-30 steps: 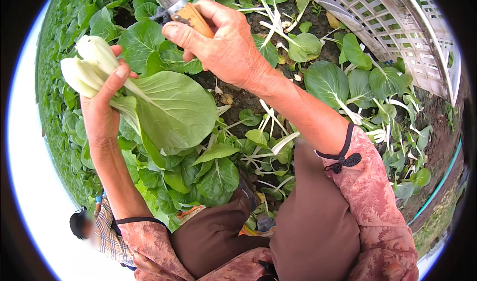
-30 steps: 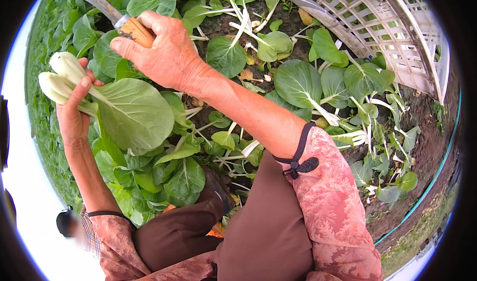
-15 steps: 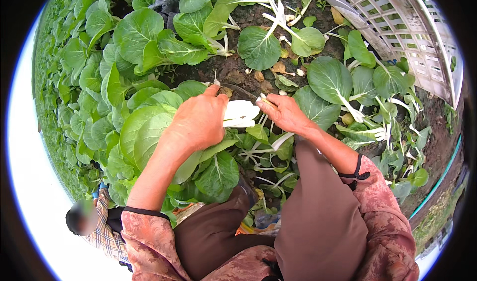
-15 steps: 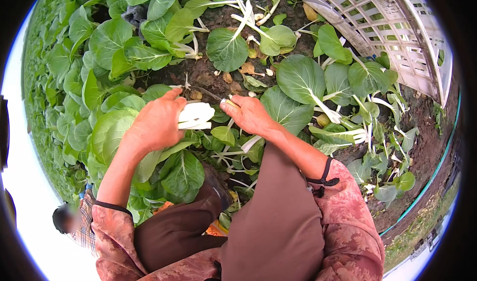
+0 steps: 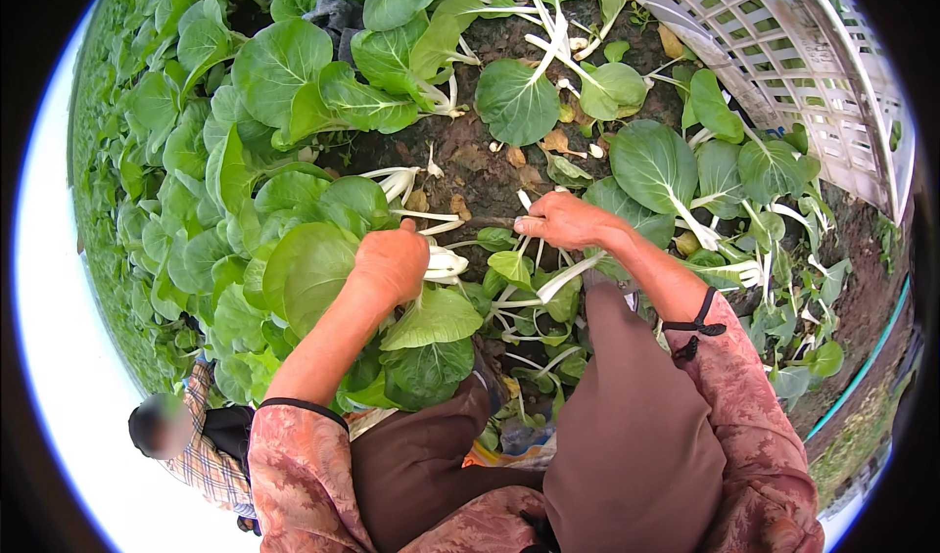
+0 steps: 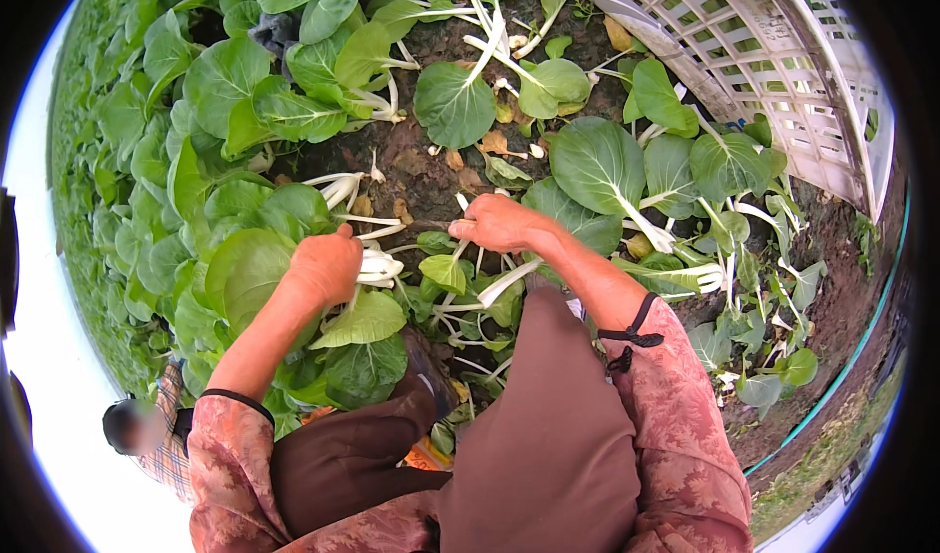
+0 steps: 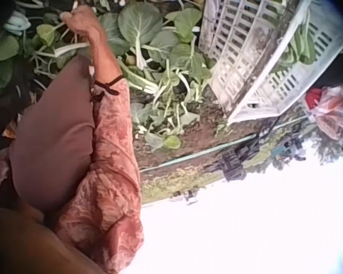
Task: The person harvests leafy green vegetables in a field using a curved knife. They cut the stems, trim the leaves, and place the harvested vegetables into a white plastic crate.
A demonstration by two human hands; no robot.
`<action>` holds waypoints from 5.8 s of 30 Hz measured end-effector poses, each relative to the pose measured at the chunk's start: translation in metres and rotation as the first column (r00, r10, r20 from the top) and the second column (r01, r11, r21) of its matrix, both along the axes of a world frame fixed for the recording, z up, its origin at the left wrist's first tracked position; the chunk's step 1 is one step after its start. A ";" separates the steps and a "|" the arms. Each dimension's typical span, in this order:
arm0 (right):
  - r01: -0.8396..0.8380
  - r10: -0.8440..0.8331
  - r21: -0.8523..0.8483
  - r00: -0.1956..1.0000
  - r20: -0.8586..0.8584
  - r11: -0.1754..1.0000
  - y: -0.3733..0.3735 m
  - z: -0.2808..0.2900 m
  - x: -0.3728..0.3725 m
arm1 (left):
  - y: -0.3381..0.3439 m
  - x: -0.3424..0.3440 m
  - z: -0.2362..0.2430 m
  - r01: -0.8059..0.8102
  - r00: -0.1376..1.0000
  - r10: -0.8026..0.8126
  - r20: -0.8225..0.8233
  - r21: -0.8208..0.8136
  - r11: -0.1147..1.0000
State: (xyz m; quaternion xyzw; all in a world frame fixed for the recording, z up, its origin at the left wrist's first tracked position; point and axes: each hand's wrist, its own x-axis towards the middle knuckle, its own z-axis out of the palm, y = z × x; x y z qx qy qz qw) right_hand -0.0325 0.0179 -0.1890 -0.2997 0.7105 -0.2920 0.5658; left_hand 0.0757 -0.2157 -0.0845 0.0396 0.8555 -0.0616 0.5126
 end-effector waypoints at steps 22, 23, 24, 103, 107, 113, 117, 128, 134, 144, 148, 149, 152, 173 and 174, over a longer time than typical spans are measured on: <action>0.466 -0.545 -0.343 0.818 -0.183 0.815 -0.045 0.012 0.022 | -0.051 -0.029 0.020 -0.291 0.941 0.303 -0.152 0.099 0.952; 0.436 -0.507 -0.315 0.839 -0.195 0.843 -0.054 0.009 0.023 | -0.057 -0.009 0.004 -0.290 0.941 0.287 -0.181 0.011 0.957; 0.441 -0.505 -0.303 0.843 -0.184 0.845 -0.062 0.002 0.026 | -0.058 0.004 -0.003 -0.280 0.947 0.263 -0.187 -0.068 0.958; -0.112 0.399 -0.815 0.904 0.155 0.569 -0.175 0.423 0.381 | 0.116 0.511 0.306 -0.023 -0.822 0.527 -0.214 0.938 0.346; 0.088 0.205 -0.717 0.928 0.311 0.691 -0.202 0.378 0.361 | 0.108 0.554 0.313 -0.449 -0.799 0.403 -0.446 0.889 0.093; 0.135 0.144 -0.690 0.933 0.331 0.711 -0.207 0.364 0.371 | 0.089 0.540 0.135 -0.566 -0.779 0.474 -0.410 0.786 -0.250; 0.141 0.080 -0.638 0.949 0.305 0.757 -0.207 0.354 0.359 | 0.090 0.514 0.063 -0.615 -0.783 0.449 -0.430 0.642 -0.458; 0.116 0.029 -0.686 0.980 0.196 0.718 -0.209 0.368 0.362 | 0.075 0.502 0.027 -0.750 -0.662 0.552 -0.507 0.442 -0.493; 0.044 -0.127 -0.723 0.990 -0.060 0.689 -0.176 0.402 0.277 | 0.078 0.587 0.085 -0.772 -0.147 0.947 -0.286 0.632 0.071; 0.400 -0.600 -0.647 0.792 -0.112 0.649 -0.044 0.381 0.081 | 0.156 0.596 -0.027 -0.851 -0.027 0.755 -0.655 0.411 0.326; 0.488 -0.607 -0.451 0.777 -0.166 0.747 0.013 0.324 0.063 | 0.142 0.642 -0.077 -0.745 -0.382 0.844 -0.377 0.666 -0.039; 0.513 -0.602 -0.386 0.783 -0.156 0.767 0.023 0.308 0.064 | 0.135 0.648 -0.068 -0.602 -0.578 0.795 -0.185 0.754 -0.263; 0.483 -0.541 -0.292 0.823 -0.170 0.826 0.067 0.247 0.046 | 0.107 0.572 0.063 -0.875 0.011 0.948 -0.318 0.455 0.162; -0.092 0.067 -0.110 0.974 -0.215 0.990 -0.007 0.089 0.021 | 0.015 0.081 0.044 -0.174 0.984 0.177 -0.034 0.076 0.982; -0.075 0.047 -0.133 0.978 -0.201 0.988 -0.012 0.087 0.024 | 0.002 0.099 0.032 -0.208 0.972 0.212 -0.099 0.050 0.977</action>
